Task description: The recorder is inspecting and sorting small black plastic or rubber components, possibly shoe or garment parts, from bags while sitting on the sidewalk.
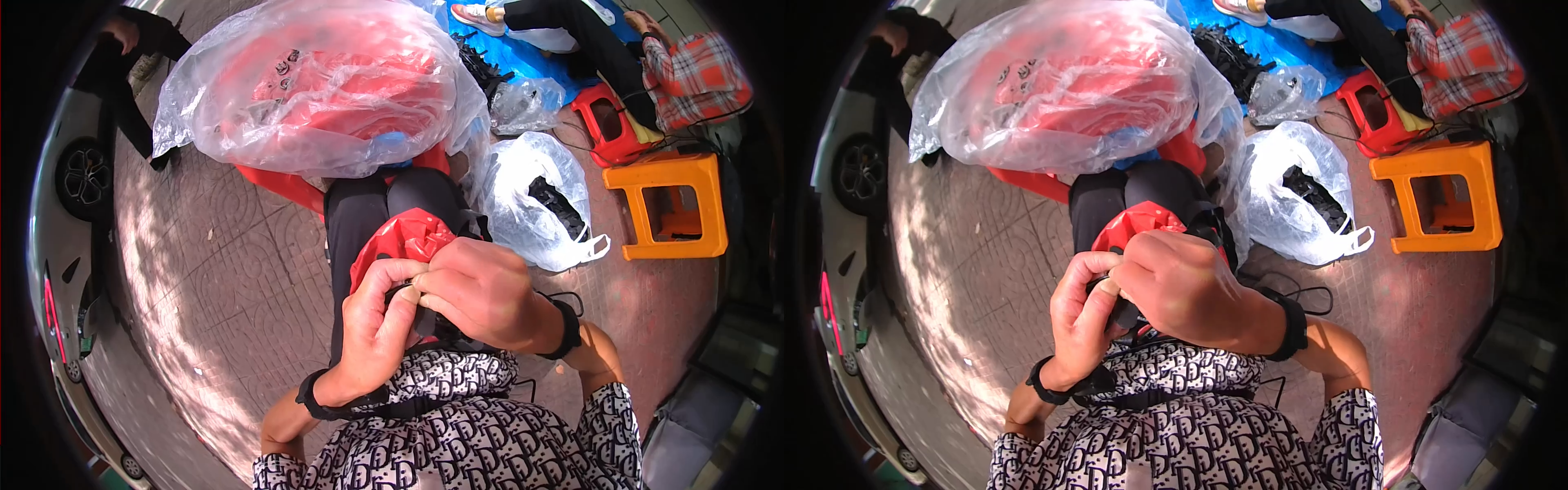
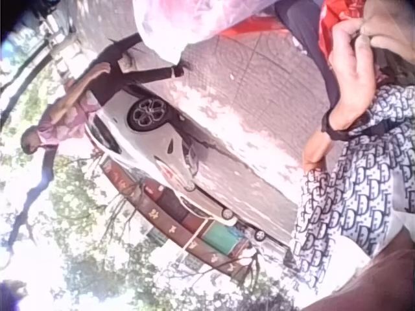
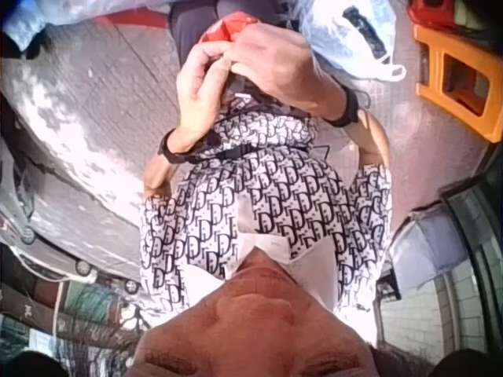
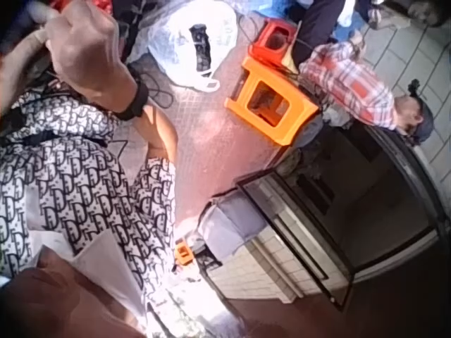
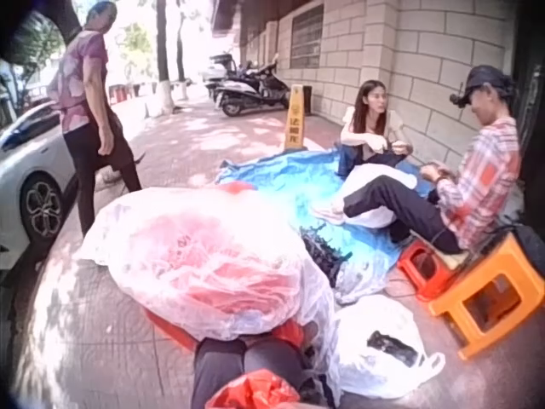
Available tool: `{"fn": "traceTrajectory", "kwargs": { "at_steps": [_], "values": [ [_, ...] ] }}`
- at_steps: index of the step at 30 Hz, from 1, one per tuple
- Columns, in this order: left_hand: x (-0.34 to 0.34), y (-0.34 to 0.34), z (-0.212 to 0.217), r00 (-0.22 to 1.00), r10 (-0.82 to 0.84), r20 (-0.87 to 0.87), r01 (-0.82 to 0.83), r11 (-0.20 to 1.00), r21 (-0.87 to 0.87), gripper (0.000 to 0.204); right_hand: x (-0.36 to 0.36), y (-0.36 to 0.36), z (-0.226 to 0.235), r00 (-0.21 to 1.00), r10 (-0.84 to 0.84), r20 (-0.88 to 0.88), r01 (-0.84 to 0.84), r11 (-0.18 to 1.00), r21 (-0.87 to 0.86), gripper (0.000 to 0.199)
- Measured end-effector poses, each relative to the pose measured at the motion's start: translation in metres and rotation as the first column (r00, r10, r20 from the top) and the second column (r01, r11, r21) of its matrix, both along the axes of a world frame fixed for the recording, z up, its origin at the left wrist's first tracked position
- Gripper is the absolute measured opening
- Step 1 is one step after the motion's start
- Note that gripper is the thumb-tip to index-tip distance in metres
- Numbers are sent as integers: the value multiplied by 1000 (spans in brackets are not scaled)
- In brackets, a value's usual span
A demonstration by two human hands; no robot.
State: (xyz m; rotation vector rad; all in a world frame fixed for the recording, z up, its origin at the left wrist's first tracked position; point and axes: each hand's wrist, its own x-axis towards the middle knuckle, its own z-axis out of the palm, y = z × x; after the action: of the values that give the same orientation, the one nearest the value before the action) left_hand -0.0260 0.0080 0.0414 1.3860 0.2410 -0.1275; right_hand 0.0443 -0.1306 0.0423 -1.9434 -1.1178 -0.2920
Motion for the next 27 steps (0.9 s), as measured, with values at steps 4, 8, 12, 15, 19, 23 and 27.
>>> {"fn": "traceTrajectory", "kwargs": {
  "at_steps": [4,8,12,15,19,23,27],
  "values": [
    [5,9,5,988,-151,25,153,980,-126,27,7,-6,5,984,41,-171,-16,989,145,15],
    [12,16,3,979,-206,7,184,859,-478,42,11,-13,0,899,89,-430,-31,990,141,22],
    [11,9,7,986,-163,-42,144,945,-295,24,11,-11,-6,807,112,-579,18,977,215,21],
    [15,10,3,989,-122,-81,102,971,-215,17,9,-5,-12,953,69,-295,-17,985,174,22],
    [16,10,0,993,-113,-45,117,988,96,14,9,-5,2,988,65,140,-38,981,-189,28],
    [15,9,1,987,-159,-10,156,957,244,15,12,-9,2,978,123,170,-67,951,-302,28],
    [18,11,5,974,-203,-101,218,961,171,16,12,-11,-12,973,123,-195,-116,992,47,24]
  ]
}}
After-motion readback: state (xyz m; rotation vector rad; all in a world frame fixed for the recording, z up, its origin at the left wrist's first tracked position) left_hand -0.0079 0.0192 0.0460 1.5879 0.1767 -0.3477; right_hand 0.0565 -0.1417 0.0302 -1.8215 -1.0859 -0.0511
